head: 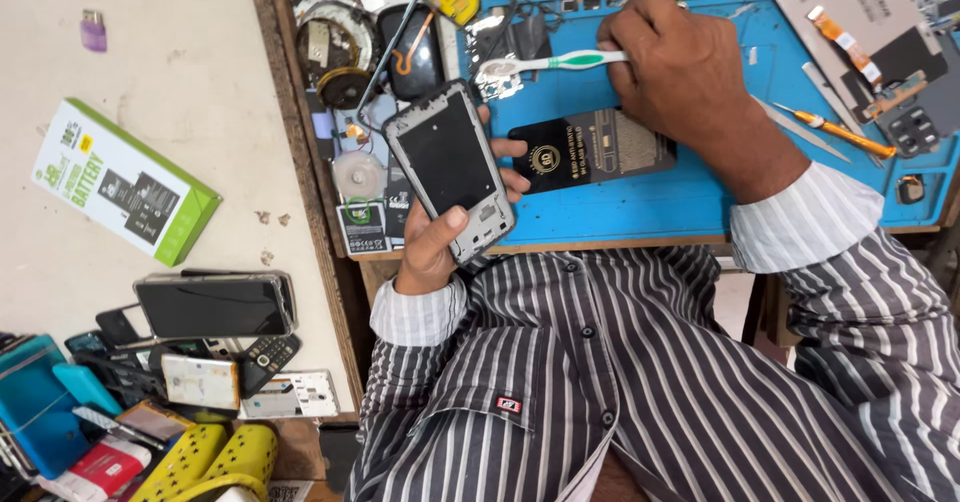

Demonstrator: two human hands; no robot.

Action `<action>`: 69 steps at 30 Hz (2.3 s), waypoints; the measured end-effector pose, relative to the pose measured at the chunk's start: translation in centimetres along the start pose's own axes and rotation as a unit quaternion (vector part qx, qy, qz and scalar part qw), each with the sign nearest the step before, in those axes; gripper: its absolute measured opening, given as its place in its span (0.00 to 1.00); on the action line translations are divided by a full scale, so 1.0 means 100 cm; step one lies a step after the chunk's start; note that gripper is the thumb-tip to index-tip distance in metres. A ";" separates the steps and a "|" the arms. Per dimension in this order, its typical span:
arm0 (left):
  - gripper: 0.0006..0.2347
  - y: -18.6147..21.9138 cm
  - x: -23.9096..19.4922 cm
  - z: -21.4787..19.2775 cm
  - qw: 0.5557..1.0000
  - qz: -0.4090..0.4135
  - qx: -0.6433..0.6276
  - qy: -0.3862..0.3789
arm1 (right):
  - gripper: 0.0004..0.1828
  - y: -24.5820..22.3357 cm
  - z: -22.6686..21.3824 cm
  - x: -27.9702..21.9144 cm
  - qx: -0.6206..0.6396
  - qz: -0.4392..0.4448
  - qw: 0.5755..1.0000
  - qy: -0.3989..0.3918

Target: The person disassembles a smartphone, removes the battery, and cleans the interior using a toothbrush. They then reinsert the battery and continue cleaning the phone's internal components.

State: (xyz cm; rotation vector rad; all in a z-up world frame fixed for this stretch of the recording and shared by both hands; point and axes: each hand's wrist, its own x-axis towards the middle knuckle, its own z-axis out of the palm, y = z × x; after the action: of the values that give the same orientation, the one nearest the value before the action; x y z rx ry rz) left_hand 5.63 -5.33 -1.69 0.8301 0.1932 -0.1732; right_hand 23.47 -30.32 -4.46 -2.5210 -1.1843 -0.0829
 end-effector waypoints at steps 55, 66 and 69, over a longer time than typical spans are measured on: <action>0.40 -0.040 0.061 0.040 0.996 -0.054 0.070 -0.023 | 0.15 -0.008 -0.076 -0.137 -0.029 0.252 0.965 0.070; 0.40 -0.044 0.061 0.034 0.998 -0.051 0.047 -0.009 | 0.14 -0.037 -0.090 -0.200 -0.089 0.343 0.935 0.009; 0.39 -0.044 0.061 0.034 0.998 -0.050 0.033 -0.010 | 0.14 -0.042 -0.106 -0.226 -0.004 0.366 0.930 -0.038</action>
State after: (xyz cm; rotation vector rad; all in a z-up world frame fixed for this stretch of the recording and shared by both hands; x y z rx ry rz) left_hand 10.88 -11.24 -4.03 0.8840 0.2111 -0.2833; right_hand 6.72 -48.06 2.18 -2.8150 -0.2003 0.2003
